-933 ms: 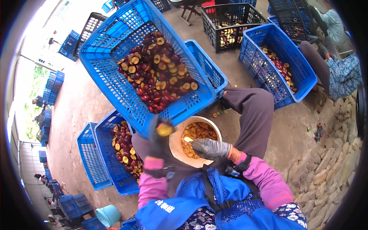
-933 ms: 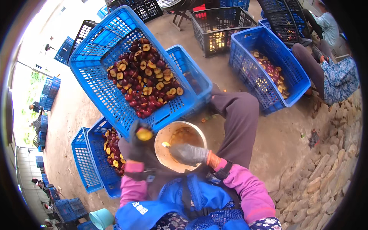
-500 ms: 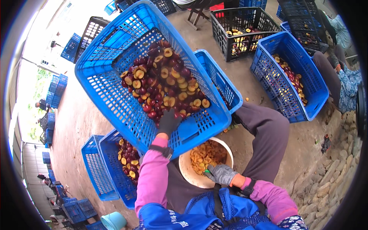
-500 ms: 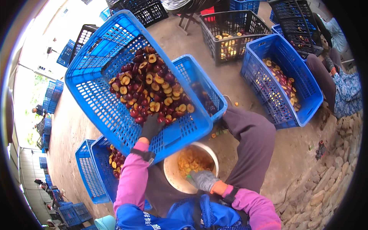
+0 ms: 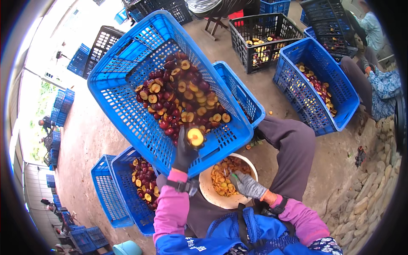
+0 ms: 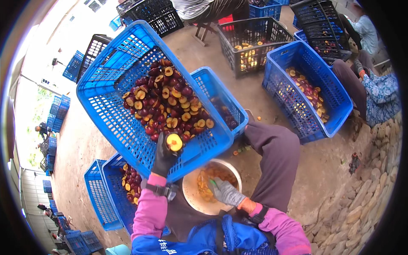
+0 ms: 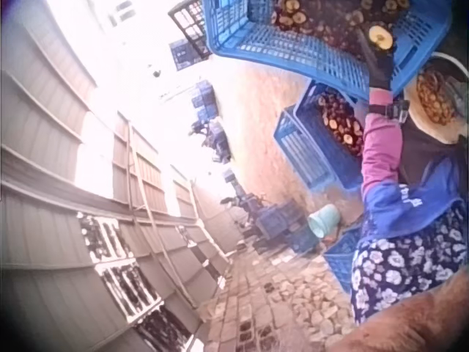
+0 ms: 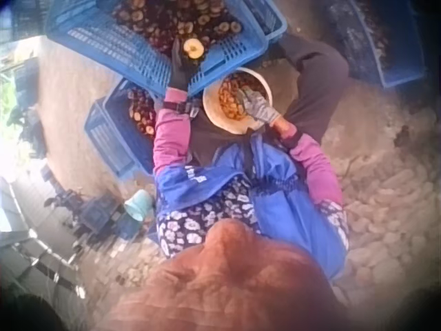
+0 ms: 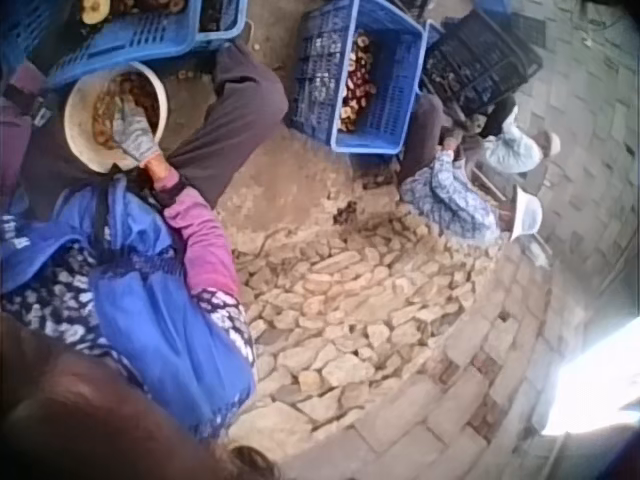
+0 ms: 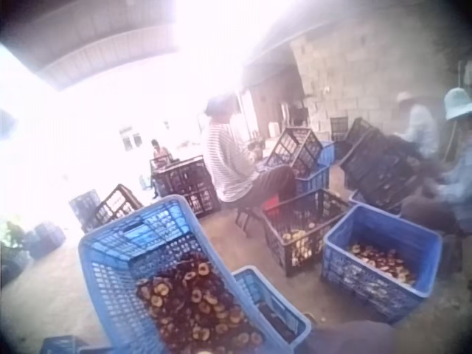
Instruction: Peeling and pitting plums in an agricultural processing environment.
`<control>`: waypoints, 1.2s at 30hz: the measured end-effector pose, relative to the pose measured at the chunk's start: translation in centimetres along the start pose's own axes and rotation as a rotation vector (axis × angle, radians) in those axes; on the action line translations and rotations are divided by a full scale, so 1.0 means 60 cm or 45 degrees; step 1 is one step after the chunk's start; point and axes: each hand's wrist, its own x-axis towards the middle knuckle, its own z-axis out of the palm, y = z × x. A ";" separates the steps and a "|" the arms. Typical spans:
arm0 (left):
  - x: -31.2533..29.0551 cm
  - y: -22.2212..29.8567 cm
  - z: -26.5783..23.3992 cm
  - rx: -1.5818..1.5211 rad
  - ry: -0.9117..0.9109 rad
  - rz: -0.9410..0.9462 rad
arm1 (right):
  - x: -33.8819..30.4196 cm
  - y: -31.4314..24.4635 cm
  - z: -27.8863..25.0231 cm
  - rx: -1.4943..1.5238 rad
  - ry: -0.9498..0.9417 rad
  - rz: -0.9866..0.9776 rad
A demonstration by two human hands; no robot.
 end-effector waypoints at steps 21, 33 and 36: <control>-0.179 0.142 0.170 -0.642 0.499 -0.515 | 0.004 -0.111 -0.096 -0.160 0.329 -0.246; -0.096 0.184 0.151 -0.154 -0.564 -0.141 | -0.048 -0.039 -0.048 -1.602 0.017 -0.813; -0.104 0.179 0.165 -0.712 -0.329 -0.295 | -0.033 -0.052 -0.085 -0.540 0.043 -0.573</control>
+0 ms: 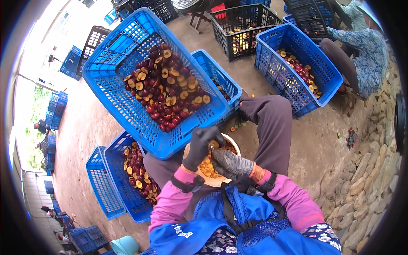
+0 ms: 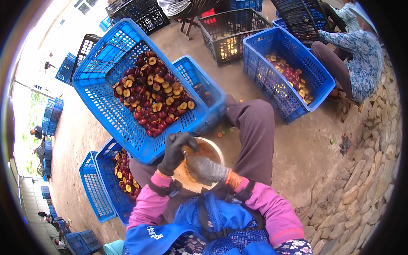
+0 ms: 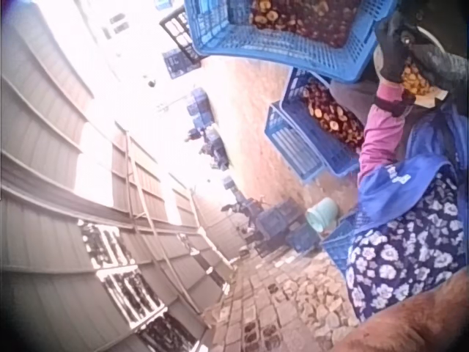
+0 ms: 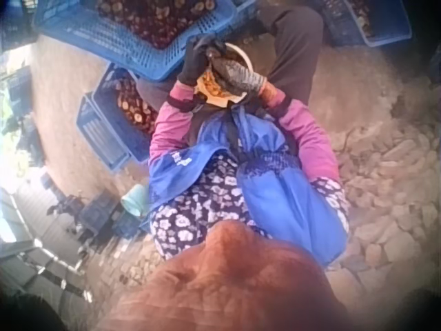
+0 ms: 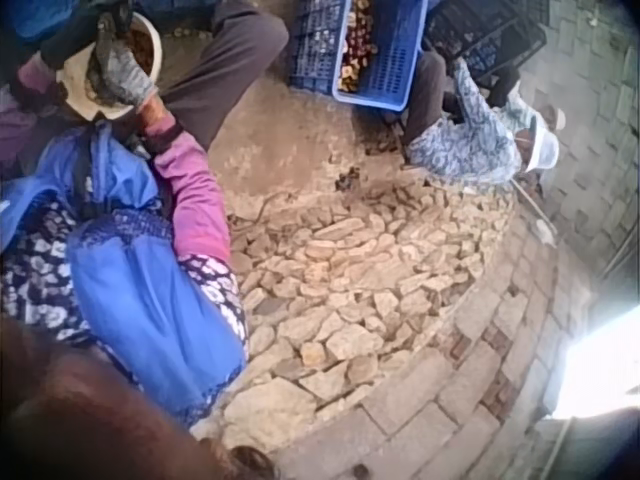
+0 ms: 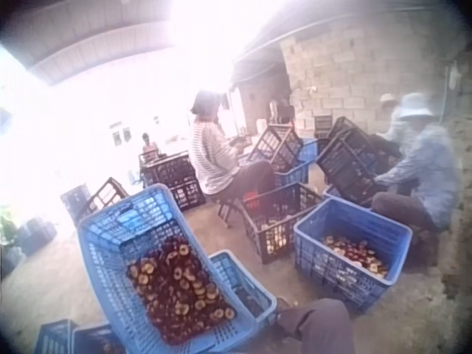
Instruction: Peeling and pitting plums in an agricultural processing environment.
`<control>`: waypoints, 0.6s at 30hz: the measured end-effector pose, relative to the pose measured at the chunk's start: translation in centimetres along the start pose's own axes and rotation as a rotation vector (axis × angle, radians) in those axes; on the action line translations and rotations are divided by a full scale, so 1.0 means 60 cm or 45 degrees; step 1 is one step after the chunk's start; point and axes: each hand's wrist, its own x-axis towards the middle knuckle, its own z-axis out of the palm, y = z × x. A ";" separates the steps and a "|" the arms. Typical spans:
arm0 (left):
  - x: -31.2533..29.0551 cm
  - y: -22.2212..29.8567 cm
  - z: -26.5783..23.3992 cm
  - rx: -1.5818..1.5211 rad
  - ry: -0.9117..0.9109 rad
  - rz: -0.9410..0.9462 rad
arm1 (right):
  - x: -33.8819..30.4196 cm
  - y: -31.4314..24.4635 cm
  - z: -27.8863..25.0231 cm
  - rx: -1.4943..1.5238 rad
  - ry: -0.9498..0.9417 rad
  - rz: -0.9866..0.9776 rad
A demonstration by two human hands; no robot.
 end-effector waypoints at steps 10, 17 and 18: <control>-0.032 -0.021 -0.064 -0.815 0.807 -0.327 | 0.000 0.040 0.030 -0.024 0.062 -0.447; -0.118 0.135 -0.294 2.203 1.037 -0.044 | 0.049 -0.024 0.028 0.669 -0.548 0.524; -0.079 0.122 -0.294 1.914 0.979 0.016 | 0.058 -0.024 0.025 0.676 -0.604 0.545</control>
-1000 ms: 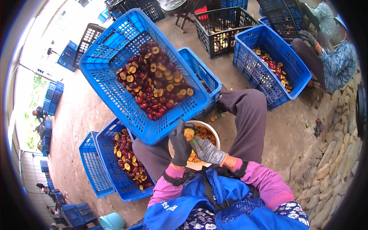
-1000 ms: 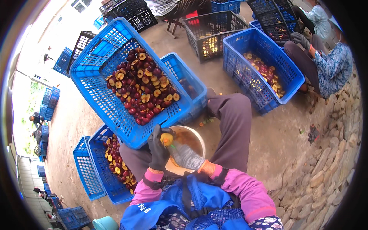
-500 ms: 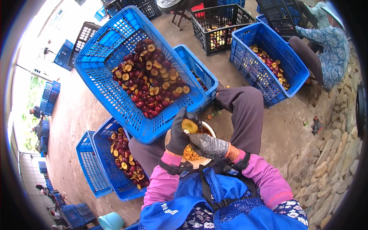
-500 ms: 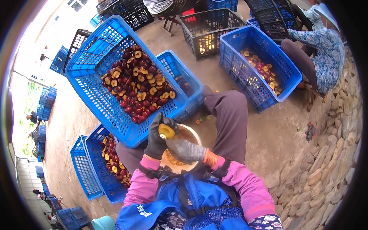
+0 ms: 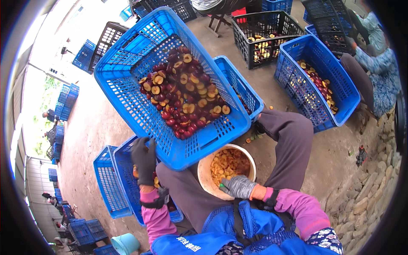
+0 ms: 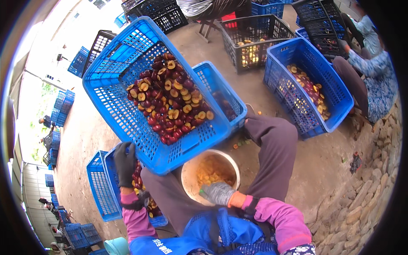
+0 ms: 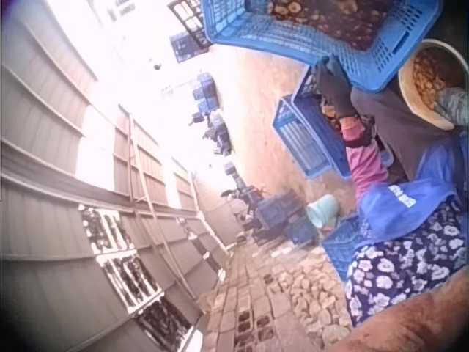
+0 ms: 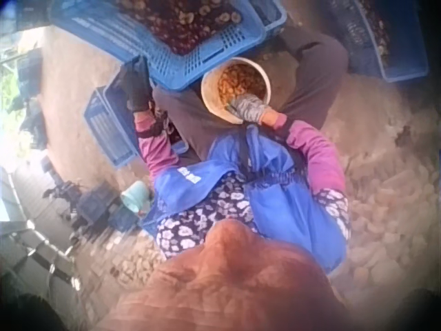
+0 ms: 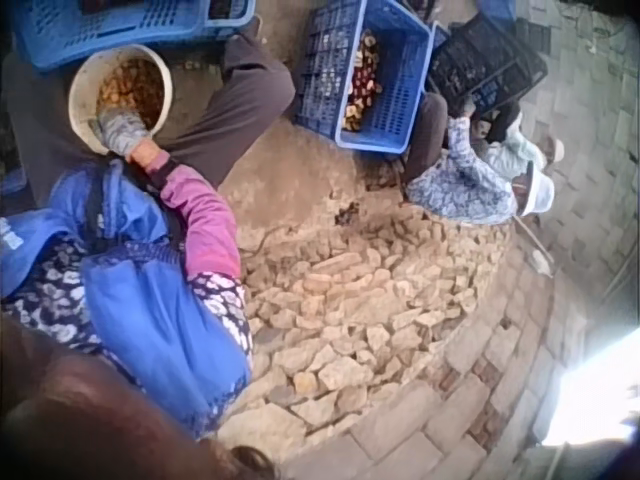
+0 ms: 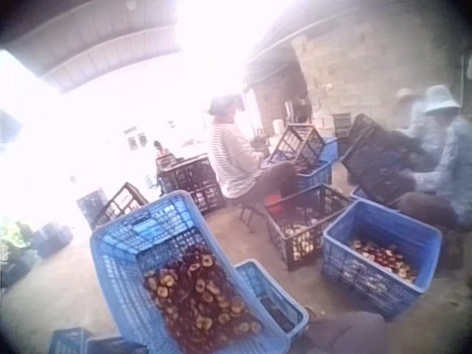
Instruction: Peeling and pitting plums in an agricultural processing environment.
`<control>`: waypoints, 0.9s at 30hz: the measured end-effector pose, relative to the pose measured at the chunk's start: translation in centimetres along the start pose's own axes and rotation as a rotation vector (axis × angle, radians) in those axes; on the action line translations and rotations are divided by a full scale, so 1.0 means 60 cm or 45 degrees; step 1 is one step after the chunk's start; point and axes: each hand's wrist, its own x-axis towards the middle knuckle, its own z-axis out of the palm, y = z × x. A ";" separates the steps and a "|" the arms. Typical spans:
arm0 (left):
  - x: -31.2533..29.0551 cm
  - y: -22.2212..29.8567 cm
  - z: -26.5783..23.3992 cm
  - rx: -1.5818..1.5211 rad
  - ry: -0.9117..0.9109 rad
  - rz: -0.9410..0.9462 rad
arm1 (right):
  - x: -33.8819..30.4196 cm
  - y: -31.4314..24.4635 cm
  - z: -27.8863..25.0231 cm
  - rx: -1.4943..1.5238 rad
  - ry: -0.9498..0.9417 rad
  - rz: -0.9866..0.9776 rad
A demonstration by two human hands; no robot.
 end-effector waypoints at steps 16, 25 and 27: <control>0.149 -0.018 0.506 -0.494 -0.121 -0.550 | 0.038 0.042 0.004 0.398 -0.137 0.254; 0.114 0.059 0.340 -1.500 -0.472 -0.475 | -0.002 0.076 0.027 0.323 0.056 -0.024; 0.094 0.112 0.268 -1.593 -0.537 -0.329 | -0.002 0.093 0.039 0.393 0.339 -0.039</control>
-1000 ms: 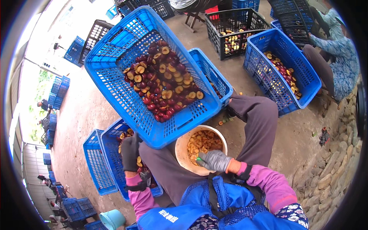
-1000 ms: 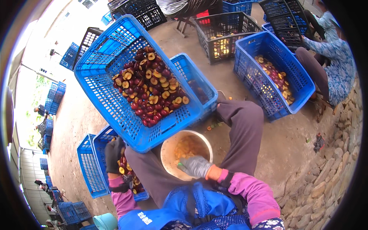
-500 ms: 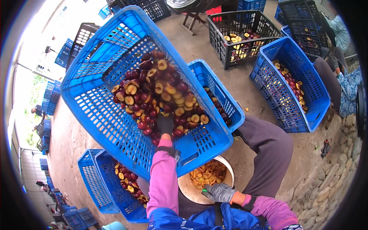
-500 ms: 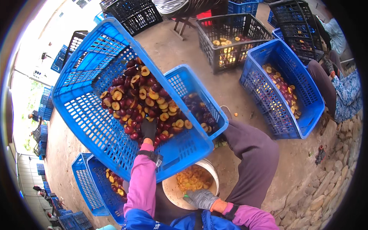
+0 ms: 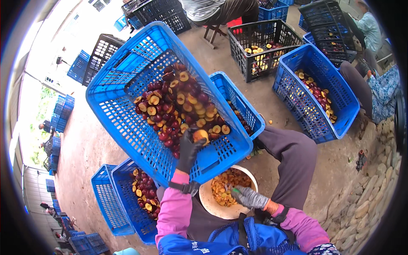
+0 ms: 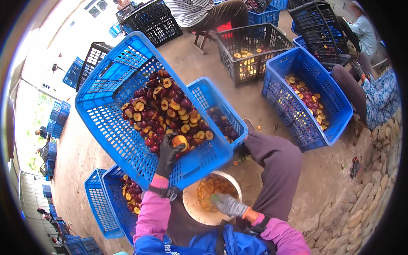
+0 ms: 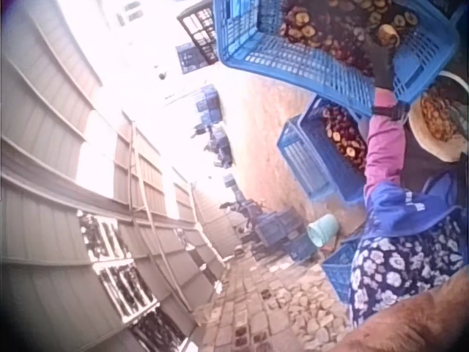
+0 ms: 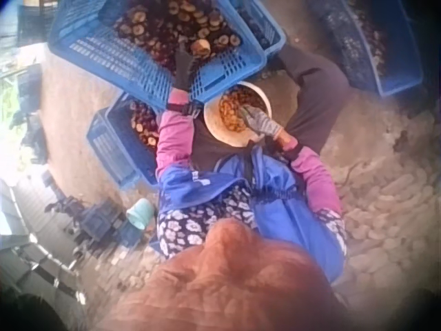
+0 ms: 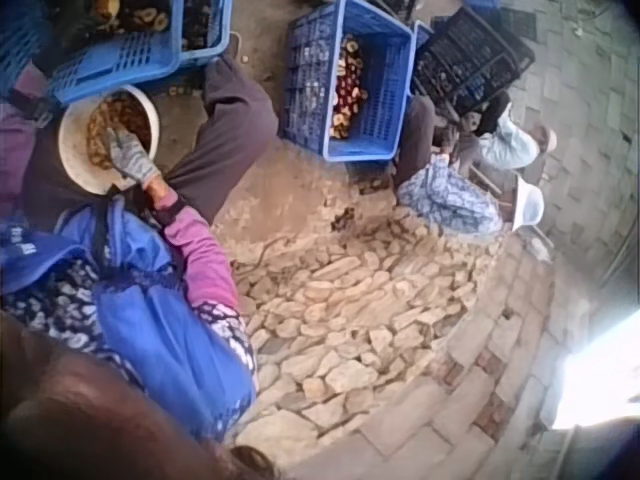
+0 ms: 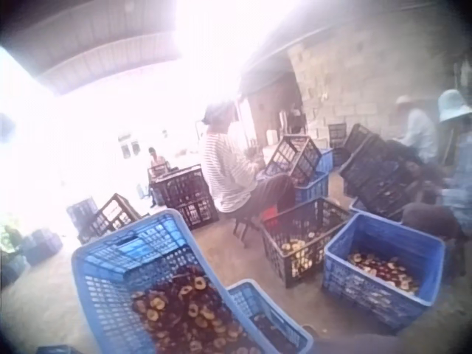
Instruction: Peeling and pitting plums in an agricultural processing environment.
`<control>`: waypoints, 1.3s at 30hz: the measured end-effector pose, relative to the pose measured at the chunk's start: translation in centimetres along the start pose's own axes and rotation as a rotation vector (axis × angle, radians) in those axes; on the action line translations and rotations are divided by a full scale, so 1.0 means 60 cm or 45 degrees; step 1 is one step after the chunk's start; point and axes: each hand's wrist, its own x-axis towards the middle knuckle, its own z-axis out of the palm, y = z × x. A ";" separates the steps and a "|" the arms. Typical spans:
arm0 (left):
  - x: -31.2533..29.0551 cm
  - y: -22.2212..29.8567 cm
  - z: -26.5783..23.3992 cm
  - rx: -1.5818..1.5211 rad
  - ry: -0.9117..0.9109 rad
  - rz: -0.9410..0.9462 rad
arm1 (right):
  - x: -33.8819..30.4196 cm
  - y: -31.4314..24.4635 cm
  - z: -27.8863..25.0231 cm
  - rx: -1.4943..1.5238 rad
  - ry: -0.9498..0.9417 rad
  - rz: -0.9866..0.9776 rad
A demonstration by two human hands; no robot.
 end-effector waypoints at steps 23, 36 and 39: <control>-0.141 0.126 0.052 0.145 -0.079 -0.147 | 0.078 -0.015 -0.249 0.833 1.109 0.362; 0.166 -0.057 -0.005 1.337 0.626 0.321 | 0.115 -0.017 -0.279 0.232 0.956 0.589; 0.219 -0.096 -0.018 1.467 0.595 0.127 | 0.124 -0.025 -0.274 0.342 0.894 0.528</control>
